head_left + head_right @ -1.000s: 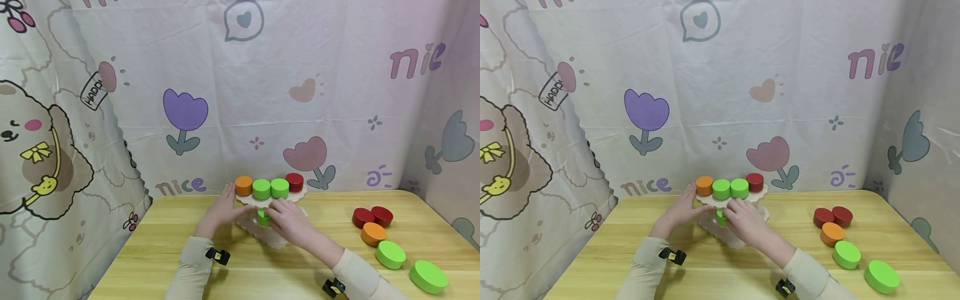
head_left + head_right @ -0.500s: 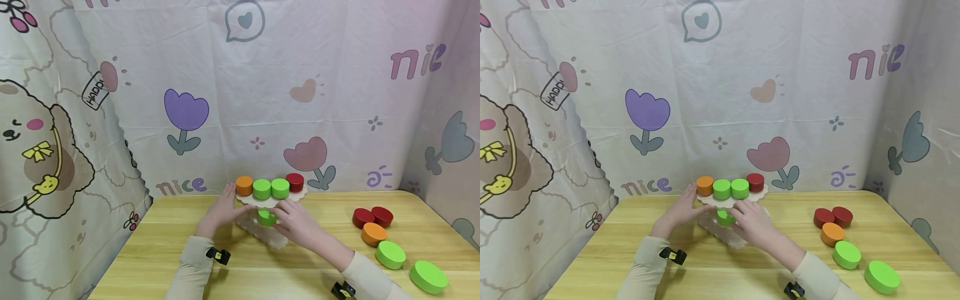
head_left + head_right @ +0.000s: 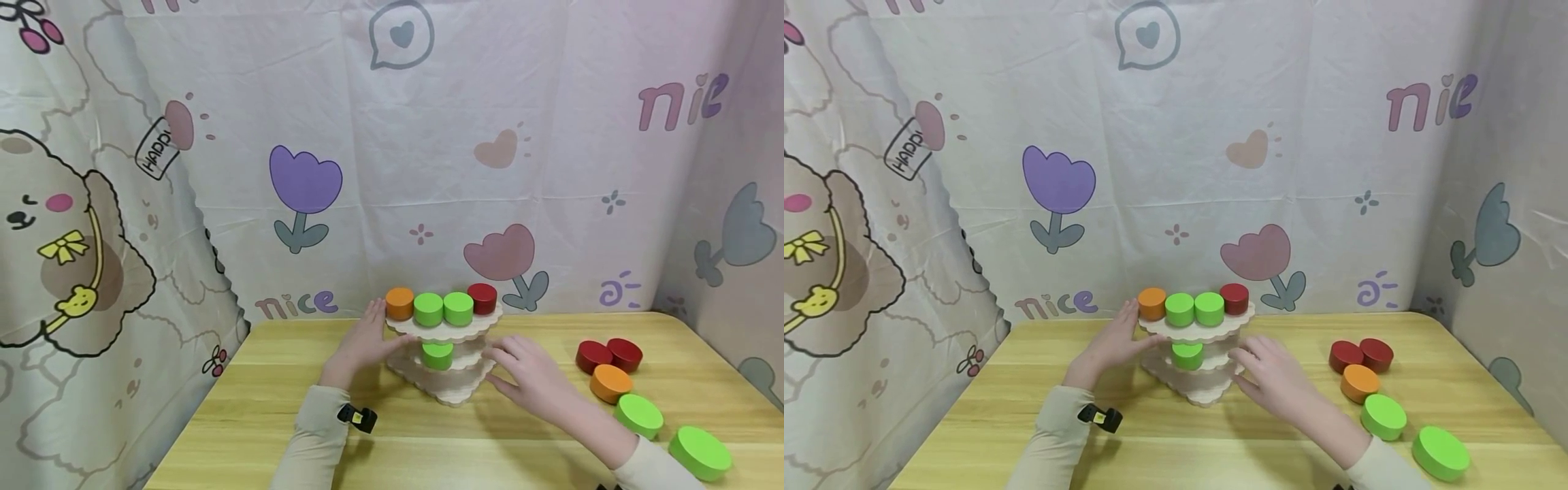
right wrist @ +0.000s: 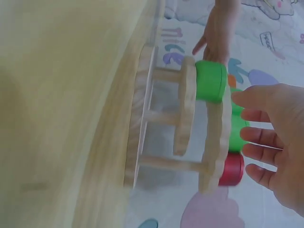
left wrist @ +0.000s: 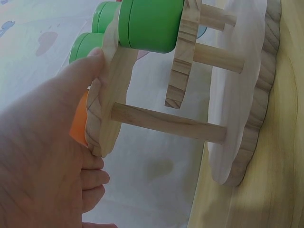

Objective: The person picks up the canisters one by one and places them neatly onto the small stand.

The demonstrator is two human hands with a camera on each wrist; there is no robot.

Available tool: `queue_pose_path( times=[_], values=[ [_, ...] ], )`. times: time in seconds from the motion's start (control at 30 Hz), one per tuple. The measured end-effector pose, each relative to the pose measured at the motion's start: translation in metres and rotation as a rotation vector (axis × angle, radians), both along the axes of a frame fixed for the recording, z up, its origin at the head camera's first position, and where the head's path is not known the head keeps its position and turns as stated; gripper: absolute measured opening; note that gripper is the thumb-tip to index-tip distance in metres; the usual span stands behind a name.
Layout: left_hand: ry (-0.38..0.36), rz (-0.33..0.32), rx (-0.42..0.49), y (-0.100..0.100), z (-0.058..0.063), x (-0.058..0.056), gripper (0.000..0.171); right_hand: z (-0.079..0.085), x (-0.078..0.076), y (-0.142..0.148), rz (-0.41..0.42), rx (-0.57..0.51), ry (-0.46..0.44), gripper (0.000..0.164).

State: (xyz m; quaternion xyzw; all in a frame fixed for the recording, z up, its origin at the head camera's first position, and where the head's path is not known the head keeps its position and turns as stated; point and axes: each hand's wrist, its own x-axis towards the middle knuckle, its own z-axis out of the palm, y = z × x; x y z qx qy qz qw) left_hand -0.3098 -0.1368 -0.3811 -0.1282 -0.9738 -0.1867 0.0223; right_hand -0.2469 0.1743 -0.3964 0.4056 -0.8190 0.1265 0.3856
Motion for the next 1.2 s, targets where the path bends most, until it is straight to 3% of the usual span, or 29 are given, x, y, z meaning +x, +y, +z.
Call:
queue_pose_path(
  times=[0.23,0.37,0.53,0.87,1.03,1.2],
  values=[
    [0.003,0.004,0.008,0.001,0.0,0.001,0.114,0.001,0.016,0.028,-0.122,0.034,-0.039,0.044],
    [0.002,0.003,0.007,0.001,0.001,0.002,0.113,0.001,0.024,0.042,-0.162,0.026,-0.046,0.03],
    [0.01,-0.004,0.0,0.003,0.001,0.002,0.112,0.0,0.031,0.062,-0.19,-0.018,-0.015,0.062],
    [0.004,0.005,-0.004,0.0,-0.002,0.001,0.114,-0.009,0.044,0.104,-0.309,-0.053,-0.025,0.072],
    [-0.001,0.008,0.003,0.0,-0.001,0.002,0.114,-0.016,0.05,0.125,-0.348,-0.05,-0.044,0.072],
    [-0.007,0.009,0.008,0.001,0.001,0.003,0.113,-0.02,0.06,0.143,-0.429,-0.028,-0.152,0.044]
  ],
)
